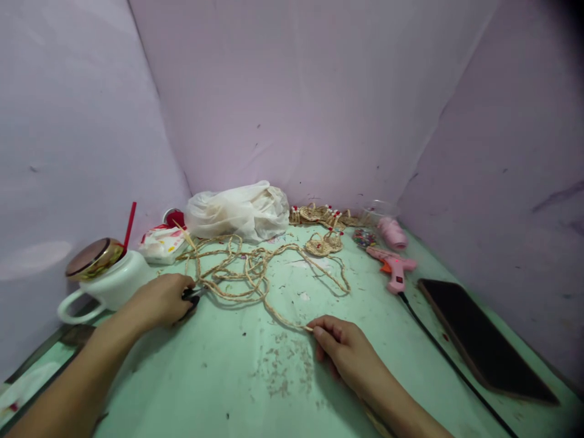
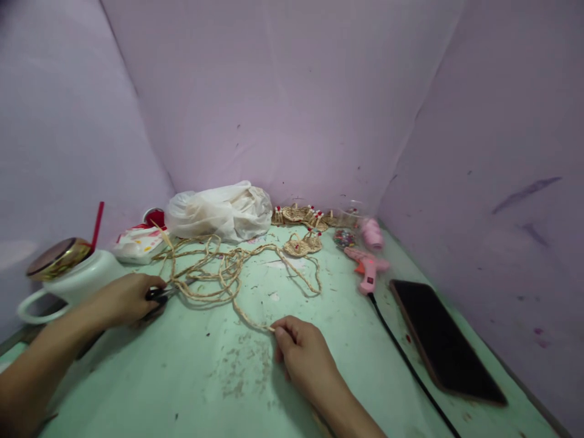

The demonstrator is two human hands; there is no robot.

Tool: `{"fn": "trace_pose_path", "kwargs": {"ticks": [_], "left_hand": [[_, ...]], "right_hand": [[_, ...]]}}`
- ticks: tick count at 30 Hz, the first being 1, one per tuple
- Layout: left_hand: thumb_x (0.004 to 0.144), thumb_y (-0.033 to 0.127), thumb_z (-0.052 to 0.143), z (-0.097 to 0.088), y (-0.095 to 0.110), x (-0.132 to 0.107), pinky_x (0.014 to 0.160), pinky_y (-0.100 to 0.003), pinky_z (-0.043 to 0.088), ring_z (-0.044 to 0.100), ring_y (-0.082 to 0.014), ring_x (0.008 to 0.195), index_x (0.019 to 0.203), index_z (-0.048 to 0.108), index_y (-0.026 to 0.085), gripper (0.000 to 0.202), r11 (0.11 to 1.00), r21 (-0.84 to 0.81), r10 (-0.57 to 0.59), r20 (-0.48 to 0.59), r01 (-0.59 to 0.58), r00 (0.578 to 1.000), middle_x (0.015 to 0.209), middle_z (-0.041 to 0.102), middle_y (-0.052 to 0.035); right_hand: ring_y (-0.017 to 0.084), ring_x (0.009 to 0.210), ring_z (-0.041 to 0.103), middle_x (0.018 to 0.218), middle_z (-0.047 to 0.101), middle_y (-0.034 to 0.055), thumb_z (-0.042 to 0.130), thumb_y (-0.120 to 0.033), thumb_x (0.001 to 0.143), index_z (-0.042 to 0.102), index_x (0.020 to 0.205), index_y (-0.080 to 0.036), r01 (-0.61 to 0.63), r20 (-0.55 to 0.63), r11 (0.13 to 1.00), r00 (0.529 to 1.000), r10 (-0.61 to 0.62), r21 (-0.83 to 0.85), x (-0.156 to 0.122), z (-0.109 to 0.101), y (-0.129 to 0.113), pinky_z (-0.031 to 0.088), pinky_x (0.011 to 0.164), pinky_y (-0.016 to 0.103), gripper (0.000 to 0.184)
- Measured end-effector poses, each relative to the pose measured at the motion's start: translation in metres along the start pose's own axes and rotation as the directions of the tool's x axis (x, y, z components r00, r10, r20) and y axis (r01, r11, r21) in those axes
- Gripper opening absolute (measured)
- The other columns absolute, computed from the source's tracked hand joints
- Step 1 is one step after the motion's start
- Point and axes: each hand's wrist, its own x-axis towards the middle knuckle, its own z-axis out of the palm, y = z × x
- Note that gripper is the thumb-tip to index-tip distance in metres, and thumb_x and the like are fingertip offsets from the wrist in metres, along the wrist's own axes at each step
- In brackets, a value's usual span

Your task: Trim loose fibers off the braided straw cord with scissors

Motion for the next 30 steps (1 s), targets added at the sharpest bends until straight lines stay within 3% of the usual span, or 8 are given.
{"fn": "trace_pose_path", "kwargs": {"ticks": [5, 9, 15, 18, 19, 22, 26, 30], "left_hand": [[0.068, 0.030, 0.042, 0.008, -0.009, 0.020, 0.055, -0.033, 0.037, 0.058, -0.0311, 0.074, 0.080, 0.060, 0.017, 0.025, 0.994, 0.092, -0.055, -0.083, 0.063, 0.995, 0.080, 0.064, -0.0158], [0.064, 0.024, 0.046, 0.013, -0.011, 0.021, 0.063, -0.032, 0.038, 0.056, -0.0285, 0.076, 0.068, 0.059, 0.018, 0.015, 0.987, 0.150, 0.061, -0.059, -0.052, 0.996, 0.075, 0.063, -0.0113], [0.063, 0.034, 0.052, 0.008, -0.030, 0.022, 0.056, -0.032, 0.038, 0.056, -0.0287, 0.068, 0.077, 0.058, 0.017, 0.023, 0.984, 0.174, 0.045, -0.072, -0.032, 0.996, 0.068, 0.062, -0.0079], [0.067, 0.037, 0.050, -0.002, -0.009, 0.010, 0.053, -0.033, 0.037, 0.056, -0.0281, 0.065, 0.086, 0.056, 0.019, 0.027, 0.995, 0.101, 0.045, -0.212, -0.024, 0.976, 0.069, 0.061, -0.0071], [0.068, 0.038, 0.048, -0.004, 0.008, 0.001, 0.053, -0.035, 0.037, 0.055, -0.0290, 0.064, 0.089, 0.056, 0.022, 0.027, 0.996, 0.083, 0.047, -0.321, -0.022, 0.946, 0.067, 0.061, -0.0063], [0.076, 0.034, 0.044, 0.002, 0.076, -0.037, 0.062, -0.031, 0.042, 0.056, -0.0207, 0.071, 0.083, 0.053, 0.027, 0.013, 0.867, -0.141, 0.370, -0.458, -0.477, 0.808, 0.079, 0.062, -0.0007], [0.077, 0.025, 0.045, 0.030, 0.172, -0.087, 0.074, -0.032, 0.043, 0.053, -0.0200, 0.084, 0.087, 0.055, 0.023, 0.014, 0.510, -0.119, 0.814, -0.254, -0.852, 0.523, 0.095, 0.058, -0.0069], [0.071, 0.020, 0.047, 0.054, 0.223, -0.101, 0.067, -0.039, 0.044, 0.052, -0.0237, 0.076, 0.091, 0.058, 0.019, 0.023, 0.406, -0.055, 0.912, -0.038, -0.912, 0.408, 0.085, 0.059, -0.0101]], "right_hand": [[0.011, 0.049, 0.050, 0.059, 0.059, -0.0009, 0.054, -0.025, 0.069, 0.063, 0.087, -0.018, 0.135, 0.024, 0.976, 0.991, -0.133, -0.170, -0.008, -0.004, -0.003, 0.036, 0.046, 0.021, 0.021], [0.016, 0.065, 0.057, 0.082, 0.066, 0.0046, 0.059, -0.025, 0.066, 0.062, 0.101, -0.022, 0.203, 0.066, 0.921, 0.979, -0.192, -0.333, -0.021, -0.022, -0.014, 0.040, 0.059, 0.025, 0.035], [0.018, 0.068, 0.058, 0.080, 0.068, 0.0060, 0.051, -0.027, 0.074, 0.066, 0.092, -0.021, 0.185, -0.225, 0.885, 0.926, -0.302, -0.427, -0.029, -0.066, -0.039, 0.040, 0.059, 0.027, 0.024], [0.016, 0.062, 0.058, 0.073, 0.067, 0.0038, 0.051, -0.026, 0.073, 0.066, 0.086, -0.020, 0.221, -0.370, 0.905, 0.857, -0.358, -0.363, -0.032, -0.082, -0.046, 0.042, 0.056, 0.026, 0.021], [0.015, 0.060, 0.058, 0.072, 0.067, 0.0032, 0.051, -0.026, 0.073, 0.067, 0.084, -0.020, 0.245, -0.421, 0.909, 0.824, -0.378, -0.337, -0.034, -0.087, -0.047, 0.042, 0.055, 0.026, 0.020], [0.013, 0.056, 0.057, 0.070, 0.066, 0.0027, 0.051, -0.026, 0.073, 0.067, 0.082, -0.018, 0.322, -0.564, 0.911, 0.715, -0.413, -0.259, -0.039, -0.098, -0.050, 0.044, 0.053, 0.025, 0.020], [0.013, 0.059, 0.057, 0.074, 0.066, 0.0057, 0.049, -0.029, 0.075, 0.065, 0.089, -0.014, 0.414, -0.657, 0.889, 0.619, -0.431, -0.194, -0.042, -0.108, -0.051, 0.046, 0.056, 0.025, 0.026], [0.012, 0.058, 0.057, 0.073, 0.066, 0.0057, 0.049, -0.030, 0.075, 0.066, 0.087, -0.015, 0.433, -0.684, 0.886, 0.596, -0.419, -0.165, -0.043, -0.111, -0.053, 0.046, 0.055, 0.025, 0.025]]}}
